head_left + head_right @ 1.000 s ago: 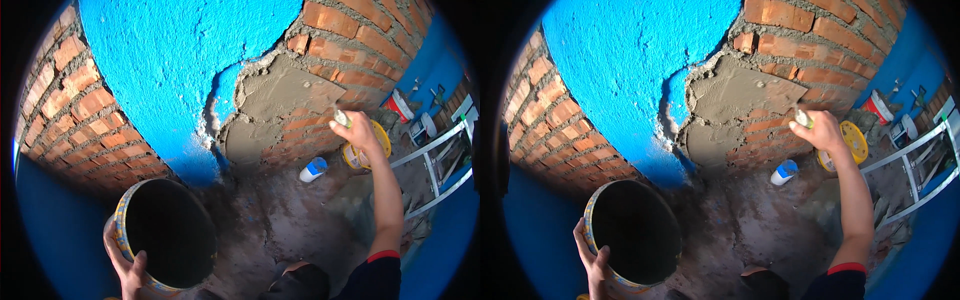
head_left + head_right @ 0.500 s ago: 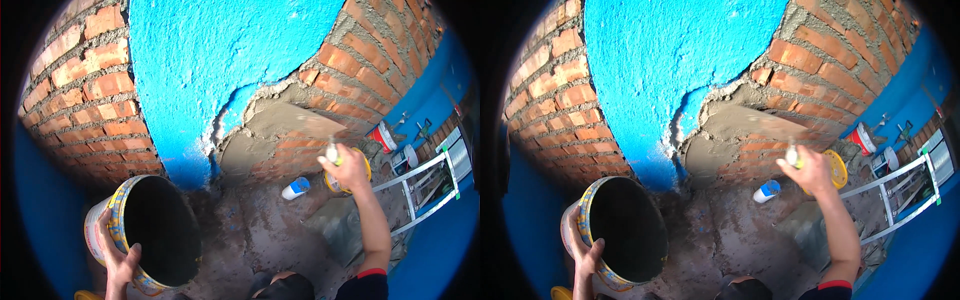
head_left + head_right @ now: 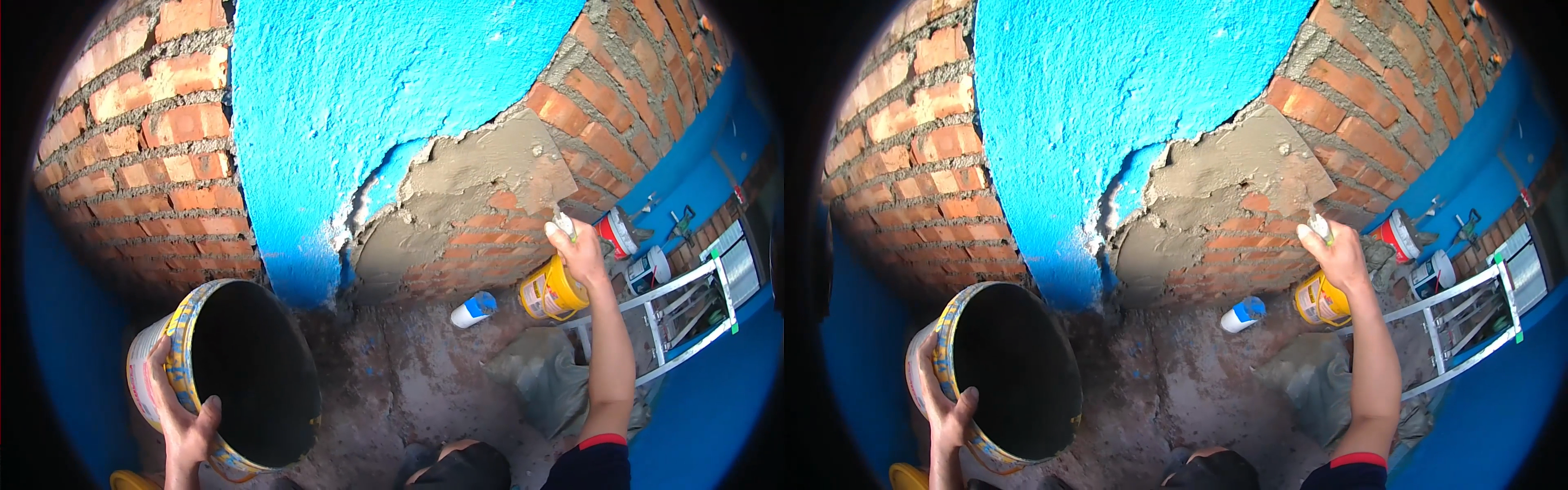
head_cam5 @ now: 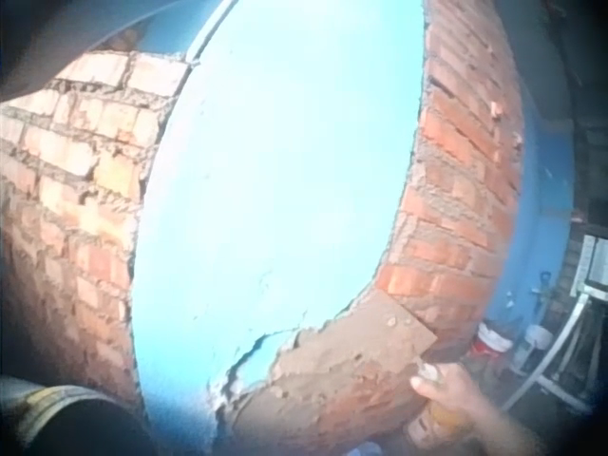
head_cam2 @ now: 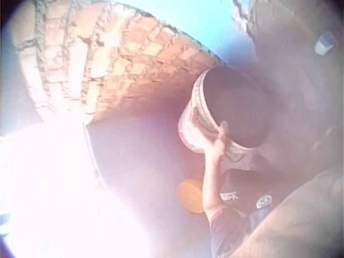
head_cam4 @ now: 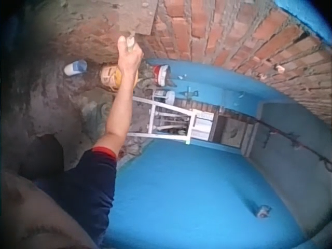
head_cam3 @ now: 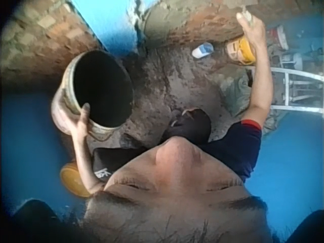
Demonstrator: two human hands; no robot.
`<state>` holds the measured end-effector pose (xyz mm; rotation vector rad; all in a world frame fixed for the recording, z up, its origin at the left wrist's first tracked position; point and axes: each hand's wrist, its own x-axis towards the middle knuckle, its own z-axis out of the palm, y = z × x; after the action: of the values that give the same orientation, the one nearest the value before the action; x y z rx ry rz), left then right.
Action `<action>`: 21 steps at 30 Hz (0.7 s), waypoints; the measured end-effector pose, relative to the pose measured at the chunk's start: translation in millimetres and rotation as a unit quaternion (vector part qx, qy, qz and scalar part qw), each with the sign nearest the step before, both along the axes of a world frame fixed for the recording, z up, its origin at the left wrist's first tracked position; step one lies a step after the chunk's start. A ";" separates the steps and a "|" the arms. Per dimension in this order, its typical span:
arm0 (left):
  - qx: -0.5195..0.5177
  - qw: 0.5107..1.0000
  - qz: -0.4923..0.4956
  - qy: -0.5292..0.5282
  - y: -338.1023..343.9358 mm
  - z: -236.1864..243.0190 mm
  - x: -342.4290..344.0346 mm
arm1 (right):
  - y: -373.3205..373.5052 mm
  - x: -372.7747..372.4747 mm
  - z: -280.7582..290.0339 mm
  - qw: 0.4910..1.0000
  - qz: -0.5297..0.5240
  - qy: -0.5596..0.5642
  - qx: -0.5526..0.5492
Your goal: The person scoops mortar from a bucket with a trowel and applies, spreads, and smooths it onto a brick wall.
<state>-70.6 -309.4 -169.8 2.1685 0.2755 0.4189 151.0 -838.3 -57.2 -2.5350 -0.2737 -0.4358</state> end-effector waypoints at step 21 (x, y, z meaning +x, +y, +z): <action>0.002 1.000 -0.012 -0.004 -0.5 -4.2 -4.2 | 10.6 -23.9 53.5 0.991 -0.066 -0.047 -0.104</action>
<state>-74.8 -309.9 -174.0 2.1707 0.2449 0.4148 127.1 -827.7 -3.7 -2.7513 -0.1944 -0.6072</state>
